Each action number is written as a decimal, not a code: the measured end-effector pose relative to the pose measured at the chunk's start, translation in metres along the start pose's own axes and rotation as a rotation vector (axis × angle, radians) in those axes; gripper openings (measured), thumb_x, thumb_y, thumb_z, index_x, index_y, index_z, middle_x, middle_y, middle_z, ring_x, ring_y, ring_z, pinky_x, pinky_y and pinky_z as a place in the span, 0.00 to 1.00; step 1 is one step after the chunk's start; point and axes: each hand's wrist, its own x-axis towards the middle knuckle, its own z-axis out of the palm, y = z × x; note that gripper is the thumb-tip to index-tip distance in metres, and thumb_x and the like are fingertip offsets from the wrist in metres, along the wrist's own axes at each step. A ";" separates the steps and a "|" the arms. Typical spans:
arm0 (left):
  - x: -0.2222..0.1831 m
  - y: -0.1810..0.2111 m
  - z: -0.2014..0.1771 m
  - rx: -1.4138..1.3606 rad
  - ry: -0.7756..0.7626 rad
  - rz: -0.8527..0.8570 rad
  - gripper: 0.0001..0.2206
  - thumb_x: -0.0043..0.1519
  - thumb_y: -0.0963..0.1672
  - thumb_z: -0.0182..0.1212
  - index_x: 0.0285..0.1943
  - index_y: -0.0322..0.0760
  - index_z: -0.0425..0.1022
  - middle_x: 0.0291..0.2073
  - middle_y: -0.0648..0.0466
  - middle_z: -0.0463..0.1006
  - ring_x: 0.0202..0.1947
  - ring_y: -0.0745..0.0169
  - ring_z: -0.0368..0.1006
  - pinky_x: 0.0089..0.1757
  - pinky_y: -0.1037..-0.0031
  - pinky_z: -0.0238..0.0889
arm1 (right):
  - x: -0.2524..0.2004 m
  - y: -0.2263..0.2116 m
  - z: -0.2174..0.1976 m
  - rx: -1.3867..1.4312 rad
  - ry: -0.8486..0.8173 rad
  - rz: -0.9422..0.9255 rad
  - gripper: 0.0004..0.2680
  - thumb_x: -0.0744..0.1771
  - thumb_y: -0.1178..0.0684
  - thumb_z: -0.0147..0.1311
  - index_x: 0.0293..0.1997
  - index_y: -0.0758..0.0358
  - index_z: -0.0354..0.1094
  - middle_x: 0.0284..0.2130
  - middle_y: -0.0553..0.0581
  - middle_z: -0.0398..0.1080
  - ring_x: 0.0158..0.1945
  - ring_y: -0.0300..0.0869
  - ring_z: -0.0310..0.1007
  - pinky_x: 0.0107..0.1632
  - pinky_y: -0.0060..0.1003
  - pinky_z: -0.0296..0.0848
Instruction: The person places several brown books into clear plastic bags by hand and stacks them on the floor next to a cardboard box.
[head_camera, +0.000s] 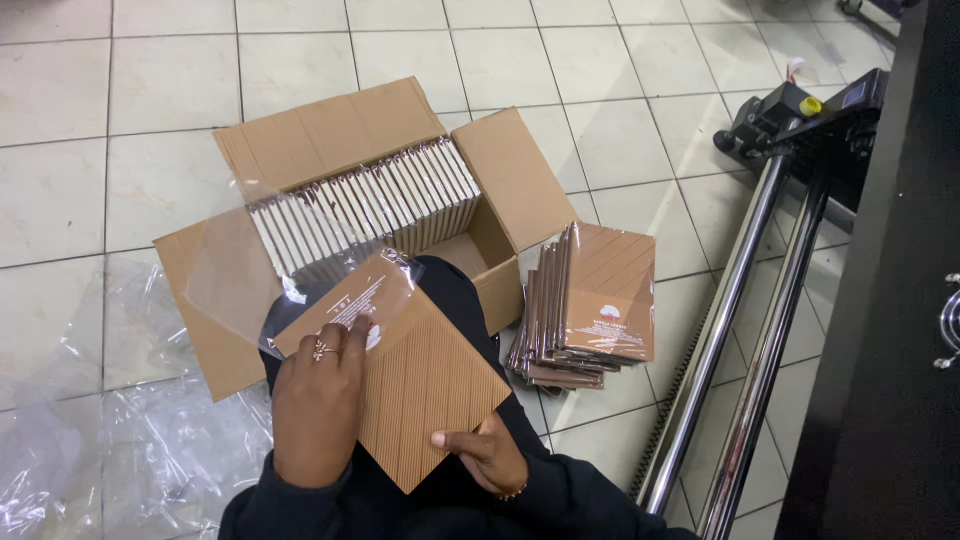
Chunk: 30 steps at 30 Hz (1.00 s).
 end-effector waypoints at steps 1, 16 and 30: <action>0.004 0.003 -0.002 0.002 0.010 -0.005 0.22 0.61 0.43 0.54 0.68 0.48 0.71 0.46 0.57 0.75 0.44 0.57 0.72 0.39 0.69 0.67 | 0.001 -0.001 0.001 -0.006 -0.006 -0.007 0.27 0.60 0.60 0.65 0.66 0.75 0.60 0.60 0.62 0.71 0.64 0.50 0.70 0.69 0.46 0.65; 0.037 0.027 0.038 0.021 0.059 -0.214 0.15 0.69 0.49 0.54 0.62 0.44 0.71 0.39 0.53 0.73 0.37 0.57 0.74 0.29 0.69 0.69 | 0.010 0.024 -0.011 0.009 -0.033 -0.033 0.26 0.59 0.61 0.64 0.65 0.71 0.62 0.58 0.63 0.72 0.62 0.52 0.72 0.68 0.50 0.67; 0.018 0.024 0.021 -0.087 0.119 0.078 0.07 0.62 0.39 0.58 0.48 0.39 0.74 0.39 0.52 0.75 0.36 0.56 0.71 0.33 0.69 0.68 | 0.014 0.015 -0.008 0.159 -0.073 -0.076 0.30 0.57 0.67 0.60 0.68 0.72 0.56 0.60 0.64 0.69 0.65 0.56 0.68 0.70 0.52 0.63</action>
